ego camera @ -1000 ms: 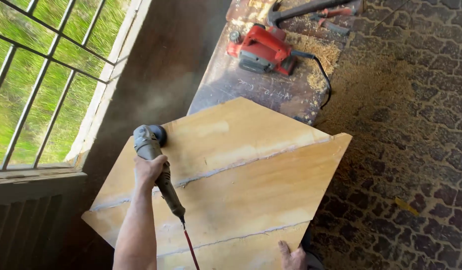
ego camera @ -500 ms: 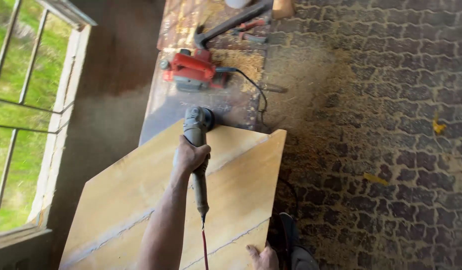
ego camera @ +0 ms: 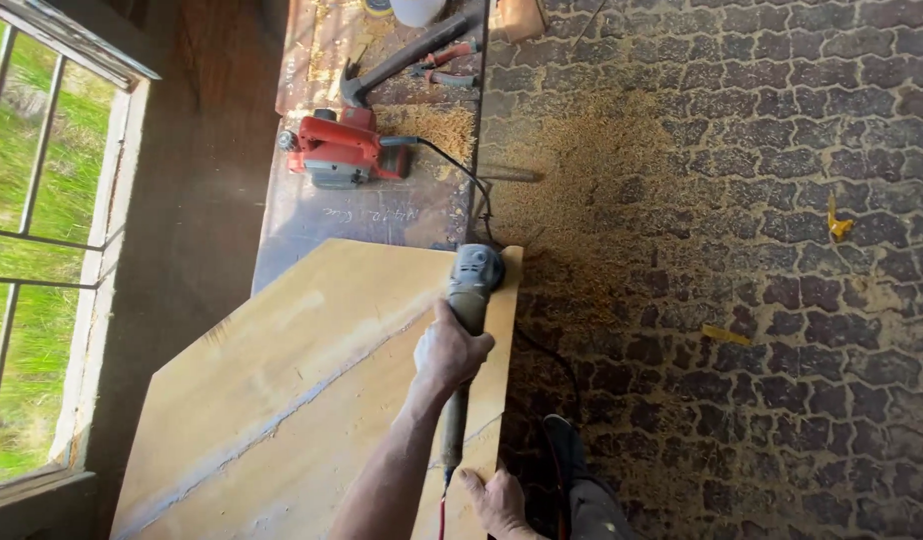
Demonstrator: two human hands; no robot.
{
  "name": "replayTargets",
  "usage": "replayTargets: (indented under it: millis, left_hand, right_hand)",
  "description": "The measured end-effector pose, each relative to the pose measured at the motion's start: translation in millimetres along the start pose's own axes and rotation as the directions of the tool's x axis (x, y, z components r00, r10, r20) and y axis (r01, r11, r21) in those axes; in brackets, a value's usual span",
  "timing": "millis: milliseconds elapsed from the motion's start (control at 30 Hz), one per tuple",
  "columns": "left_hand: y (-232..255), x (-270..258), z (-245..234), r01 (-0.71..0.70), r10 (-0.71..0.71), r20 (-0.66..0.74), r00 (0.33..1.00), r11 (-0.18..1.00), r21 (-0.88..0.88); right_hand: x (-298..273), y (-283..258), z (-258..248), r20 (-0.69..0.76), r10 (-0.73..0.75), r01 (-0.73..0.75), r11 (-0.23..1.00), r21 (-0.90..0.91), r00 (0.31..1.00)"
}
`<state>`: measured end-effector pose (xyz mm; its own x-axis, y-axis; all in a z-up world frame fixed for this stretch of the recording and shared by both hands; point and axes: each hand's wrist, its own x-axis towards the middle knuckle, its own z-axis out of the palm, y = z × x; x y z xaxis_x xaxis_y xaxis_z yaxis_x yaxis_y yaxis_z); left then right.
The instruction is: Applying glue and using power tools to smooth and join wooden boards.
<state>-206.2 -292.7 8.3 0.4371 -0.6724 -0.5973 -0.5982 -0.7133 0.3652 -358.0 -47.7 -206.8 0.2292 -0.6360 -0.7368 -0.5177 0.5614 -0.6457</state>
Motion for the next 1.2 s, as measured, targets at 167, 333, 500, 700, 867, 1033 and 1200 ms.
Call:
replayTargets:
  millis: [167,333,500,700,867,1033,1200]
  left_hand:
    - [0.4,-15.7,10.0,0.082,-0.082,0.006,0.997,0.997,-0.008]
    - [21.6,-28.9,2.2,0.071,-0.068,0.079,0.995,0.997,-0.042]
    - [-51.7,-20.8,-1.8,-0.007,-0.003,-0.076,0.997,0.991,-0.131]
    - [-213.4,-56.6,-63.0,0.169,-0.199,-0.141,0.97,0.965,-0.199]
    - [-384.5,-115.0,-101.1,0.376,-0.43,-0.141,0.892,0.877,-0.299]
    - [-545.8,-159.5,-115.1,0.467,-0.627,-0.185,0.757,0.717,-0.518]
    - [-673.5,-183.1,-135.6,0.551,-0.752,-0.224,0.62,0.621,-0.558]
  right_hand:
    - [-2.1,-8.7,-12.0,-0.055,-0.051,0.052,0.998,0.02,0.997]
    - [24.7,33.0,13.2,-0.089,0.003,-0.024,0.973,-0.229,0.996]
    - [10.5,23.7,5.7,-0.154,-0.321,0.289,0.936,-0.2,0.934]
    - [11.4,27.0,-2.2,-0.142,-0.269,0.225,0.937,-0.268,0.953]
    - [48.2,80.3,-11.6,-0.208,-0.233,0.117,0.883,-0.454,0.95]
    - [80.3,123.5,-20.7,-0.378,-0.466,0.264,0.839,-0.475,0.8]
    - [118.7,163.8,-47.0,-0.366,-0.588,0.339,0.76,-0.554,0.721]
